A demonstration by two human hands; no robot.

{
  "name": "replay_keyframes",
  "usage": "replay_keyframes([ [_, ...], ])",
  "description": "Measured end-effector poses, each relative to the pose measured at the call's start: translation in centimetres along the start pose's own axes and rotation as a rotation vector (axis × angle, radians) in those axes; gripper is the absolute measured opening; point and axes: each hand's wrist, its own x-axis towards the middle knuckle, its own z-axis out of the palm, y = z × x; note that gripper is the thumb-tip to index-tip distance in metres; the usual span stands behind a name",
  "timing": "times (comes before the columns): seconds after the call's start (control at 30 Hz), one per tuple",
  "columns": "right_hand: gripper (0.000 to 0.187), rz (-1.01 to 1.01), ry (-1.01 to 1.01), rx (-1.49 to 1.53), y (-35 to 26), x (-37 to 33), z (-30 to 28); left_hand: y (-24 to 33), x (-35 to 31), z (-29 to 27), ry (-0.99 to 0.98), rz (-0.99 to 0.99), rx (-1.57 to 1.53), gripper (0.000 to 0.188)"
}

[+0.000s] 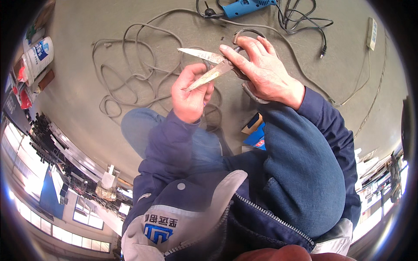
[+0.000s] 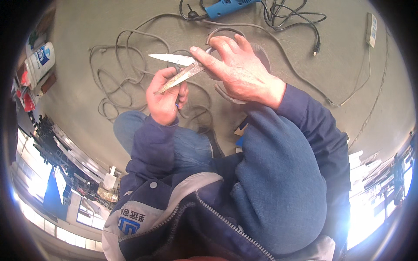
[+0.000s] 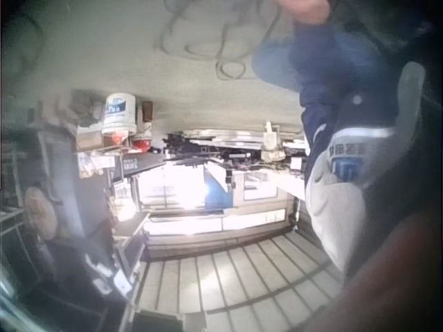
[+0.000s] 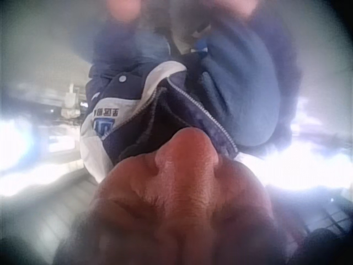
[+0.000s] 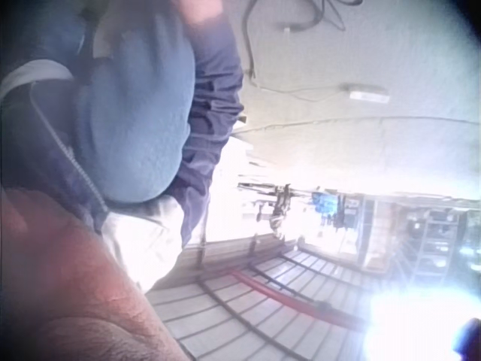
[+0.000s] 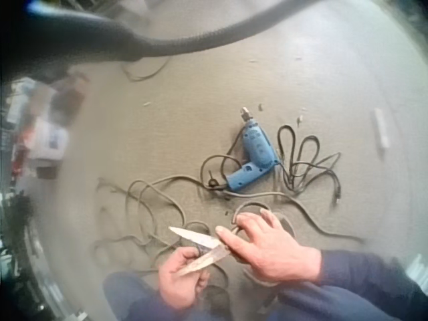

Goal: The person strips the insulation from a gray electrical cable using shears, then twists the exposed wires. The person repeats the stripping and twisting process on a second section of the cable.

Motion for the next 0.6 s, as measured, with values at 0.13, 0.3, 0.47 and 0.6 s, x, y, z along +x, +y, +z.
replay_keyframes([
  [0.13, 0.064, -0.017, -0.010, 0.005, -0.04, -0.10, 0.04, 0.02, -0.15, 0.42, 0.003, 0.046, 0.063, 0.035],
  [0.3, 0.064, -0.011, -0.069, 0.075, -0.14, -0.23, -0.39, -0.09, 0.08, 0.09, -0.032, 0.184, 0.212, 0.037],
  [0.47, 0.064, -0.024, -0.081, 0.161, -0.03, -0.51, -0.19, -0.41, 0.39, -0.15, -0.030, 0.263, 0.163, 0.034],
  [0.6, 0.062, -0.034, -0.062, 0.191, -0.09, -0.60, -0.04, 0.15, 0.40, -0.31, -0.040, 0.256, 0.199, 0.030],
])
